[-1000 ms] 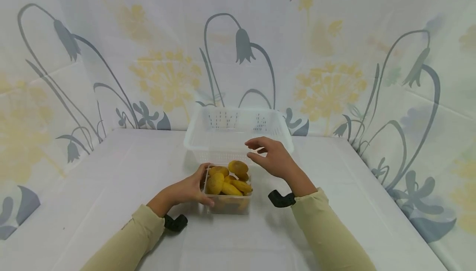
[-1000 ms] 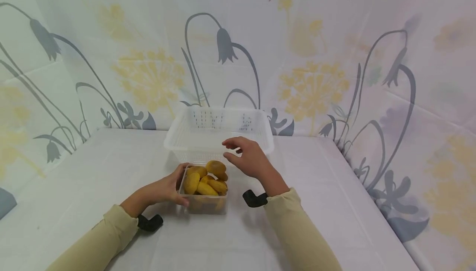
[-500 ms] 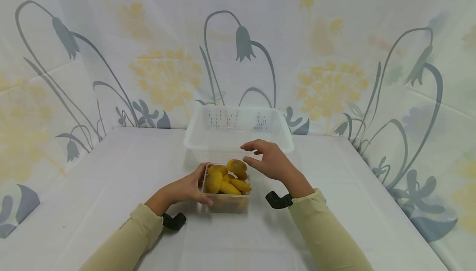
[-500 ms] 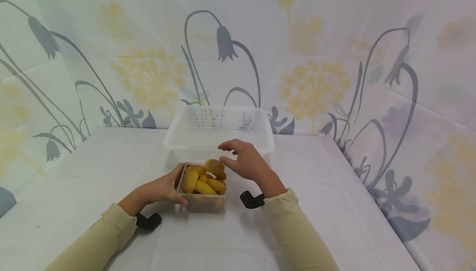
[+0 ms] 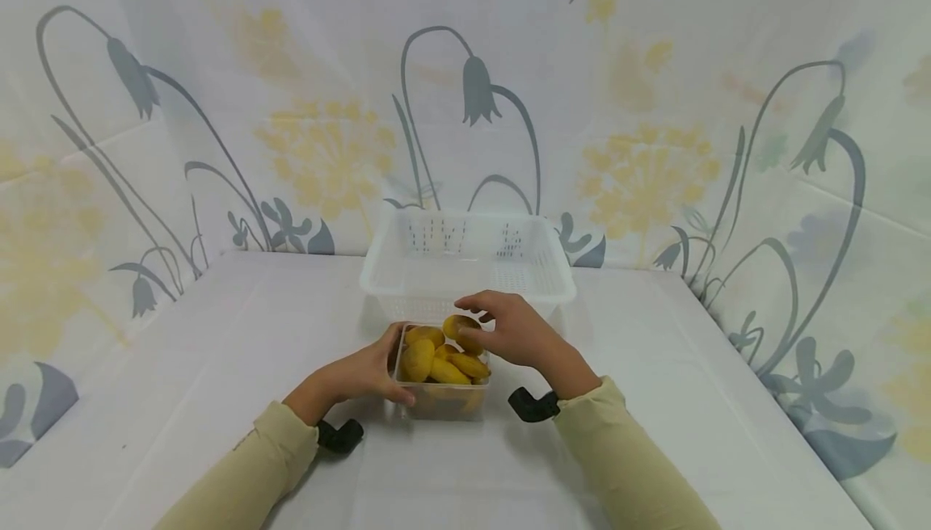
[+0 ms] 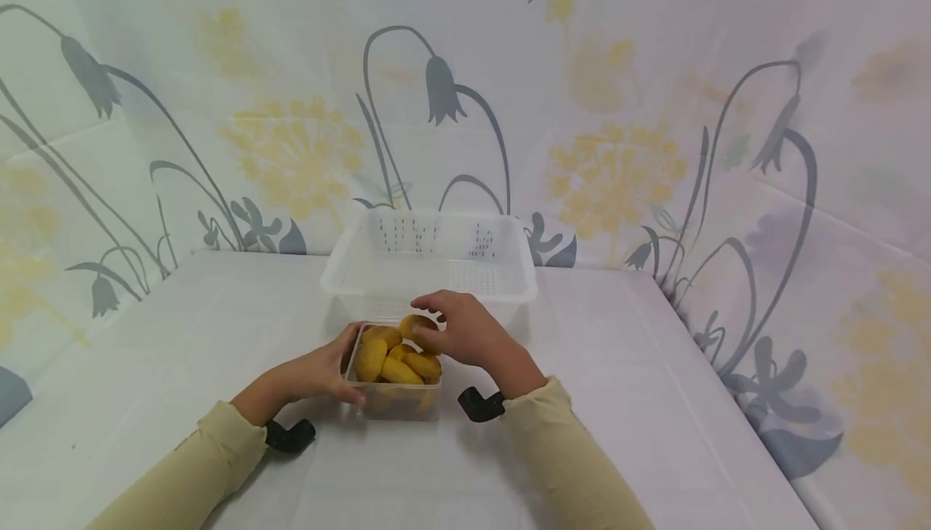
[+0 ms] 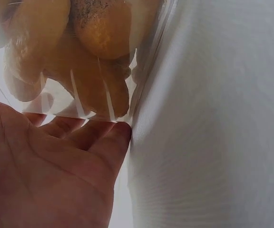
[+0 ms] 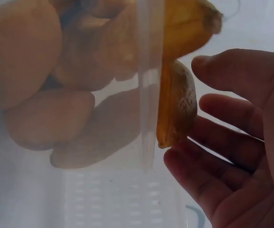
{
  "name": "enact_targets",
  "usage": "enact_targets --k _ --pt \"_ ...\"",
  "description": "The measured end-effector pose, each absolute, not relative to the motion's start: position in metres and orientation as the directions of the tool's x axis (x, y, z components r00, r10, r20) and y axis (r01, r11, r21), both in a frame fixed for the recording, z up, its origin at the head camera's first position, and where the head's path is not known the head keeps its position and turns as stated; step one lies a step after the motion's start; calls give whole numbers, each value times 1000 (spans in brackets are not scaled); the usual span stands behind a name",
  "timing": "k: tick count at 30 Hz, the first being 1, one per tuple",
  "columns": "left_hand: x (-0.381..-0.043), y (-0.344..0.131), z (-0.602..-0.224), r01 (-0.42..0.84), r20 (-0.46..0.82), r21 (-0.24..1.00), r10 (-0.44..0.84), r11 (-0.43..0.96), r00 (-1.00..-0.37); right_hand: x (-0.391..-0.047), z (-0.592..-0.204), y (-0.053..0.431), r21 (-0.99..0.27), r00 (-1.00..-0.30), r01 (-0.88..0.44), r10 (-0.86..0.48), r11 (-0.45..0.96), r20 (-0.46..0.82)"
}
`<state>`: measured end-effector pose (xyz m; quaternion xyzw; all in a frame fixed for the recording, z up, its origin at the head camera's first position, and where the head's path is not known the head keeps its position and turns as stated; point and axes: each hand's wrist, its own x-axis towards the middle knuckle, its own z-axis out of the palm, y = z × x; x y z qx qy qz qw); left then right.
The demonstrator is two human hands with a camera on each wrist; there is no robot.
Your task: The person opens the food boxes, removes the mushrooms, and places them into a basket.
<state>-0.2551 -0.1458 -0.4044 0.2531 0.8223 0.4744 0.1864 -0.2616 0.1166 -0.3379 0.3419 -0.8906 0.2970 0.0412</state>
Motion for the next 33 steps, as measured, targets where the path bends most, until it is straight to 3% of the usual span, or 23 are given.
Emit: enact_targets --k 33 --pt "-257 -146 -411 257 -44 879 604 402 -796 -254 -338 106 -305 -753 -657 -617 689 229"
